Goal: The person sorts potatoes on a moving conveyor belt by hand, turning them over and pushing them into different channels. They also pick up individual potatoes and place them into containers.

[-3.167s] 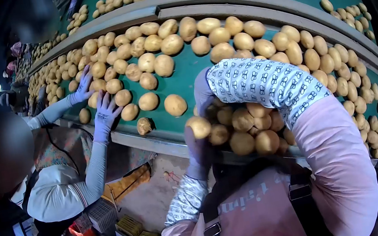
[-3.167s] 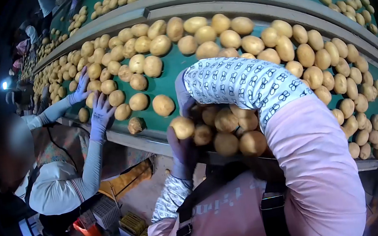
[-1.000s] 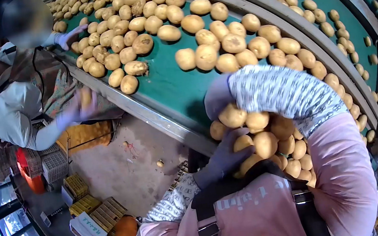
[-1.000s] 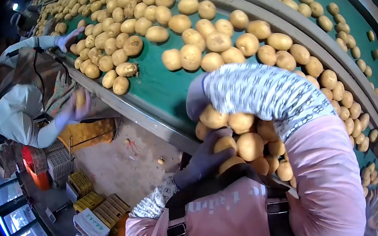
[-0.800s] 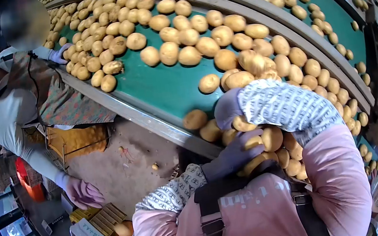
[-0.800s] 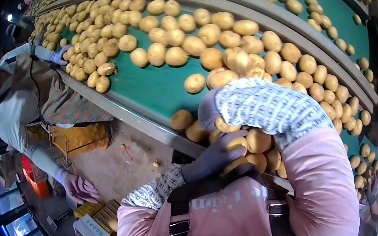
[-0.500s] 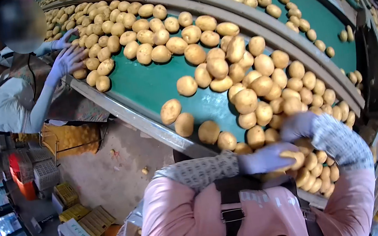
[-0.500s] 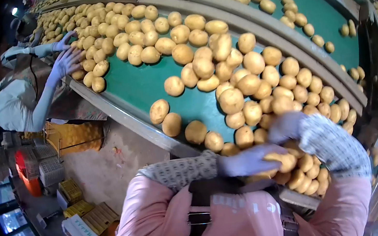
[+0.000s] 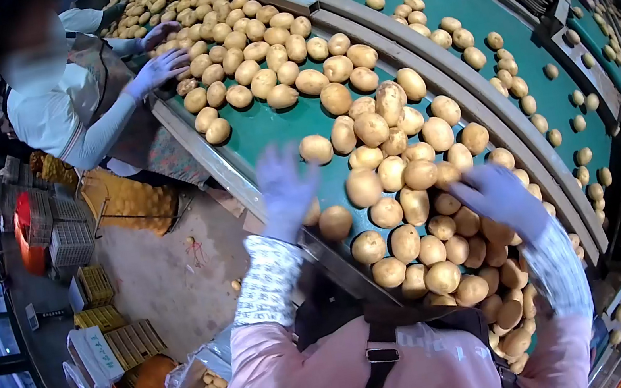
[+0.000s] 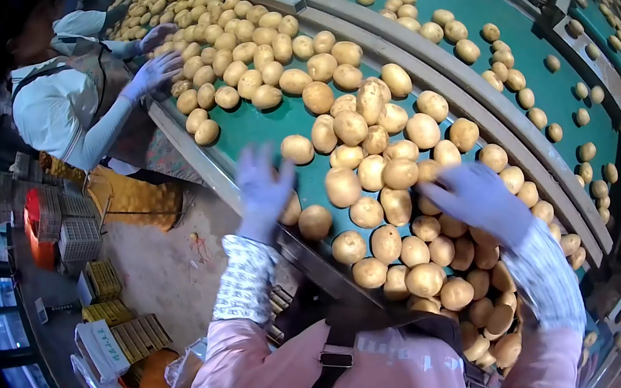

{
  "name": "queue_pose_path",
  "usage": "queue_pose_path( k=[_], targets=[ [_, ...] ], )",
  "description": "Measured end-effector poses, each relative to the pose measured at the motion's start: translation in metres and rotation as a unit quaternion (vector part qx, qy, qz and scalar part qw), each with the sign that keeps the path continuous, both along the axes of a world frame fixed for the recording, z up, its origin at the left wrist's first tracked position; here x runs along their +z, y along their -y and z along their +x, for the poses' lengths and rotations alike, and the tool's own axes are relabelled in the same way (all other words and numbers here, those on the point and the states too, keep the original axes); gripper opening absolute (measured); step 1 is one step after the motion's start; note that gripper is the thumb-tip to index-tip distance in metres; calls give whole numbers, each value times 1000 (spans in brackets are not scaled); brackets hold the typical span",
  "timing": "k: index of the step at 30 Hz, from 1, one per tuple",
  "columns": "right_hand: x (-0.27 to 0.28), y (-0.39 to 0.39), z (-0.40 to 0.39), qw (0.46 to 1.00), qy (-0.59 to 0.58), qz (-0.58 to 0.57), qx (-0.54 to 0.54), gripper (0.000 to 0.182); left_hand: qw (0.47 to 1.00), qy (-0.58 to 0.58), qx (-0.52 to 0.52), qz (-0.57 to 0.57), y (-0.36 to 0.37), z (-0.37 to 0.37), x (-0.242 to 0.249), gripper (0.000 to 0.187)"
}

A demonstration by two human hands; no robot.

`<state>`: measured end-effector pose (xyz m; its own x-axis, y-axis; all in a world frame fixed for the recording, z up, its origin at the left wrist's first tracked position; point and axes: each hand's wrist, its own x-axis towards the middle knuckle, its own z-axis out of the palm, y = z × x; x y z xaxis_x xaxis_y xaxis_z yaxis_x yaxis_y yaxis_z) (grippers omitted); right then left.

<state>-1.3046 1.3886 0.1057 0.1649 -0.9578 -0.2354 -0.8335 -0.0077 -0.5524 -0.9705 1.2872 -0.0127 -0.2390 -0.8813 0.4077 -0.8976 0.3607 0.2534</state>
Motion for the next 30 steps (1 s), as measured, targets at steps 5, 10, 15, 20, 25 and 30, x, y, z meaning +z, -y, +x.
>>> queue_pose_path(
  k=[5, 10, 15, 20, 25, 30],
  targets=[
    [-68, 150, 131, 965, 77, -182, 173, 38, 961, 55, 96, 254, 39, 16, -23, 62],
    [-109, 202, 194, 973, -55, -142, 176, 35, 944, -72, 41, 321, 23, 24, -30, 67],
    [-114, 169, 195, 960, -115, -142, 212, 37, 937, -99, 60, 331, -11, 4, -31, 74],
    [-140, 141, 217, 963, -166, -60, 202, 31, 747, -483, -76, 450, -73, 5, -57, 57],
    [-172, 77, 168, 981, -131, -113, 91, 28, 507, -690, 41, 514, -212, -98, -47, 71],
    [-182, 4, 90, 977, -197, -74, -21, 26, 693, -519, -251, 432, -266, -169, -31, 58]
  ],
)
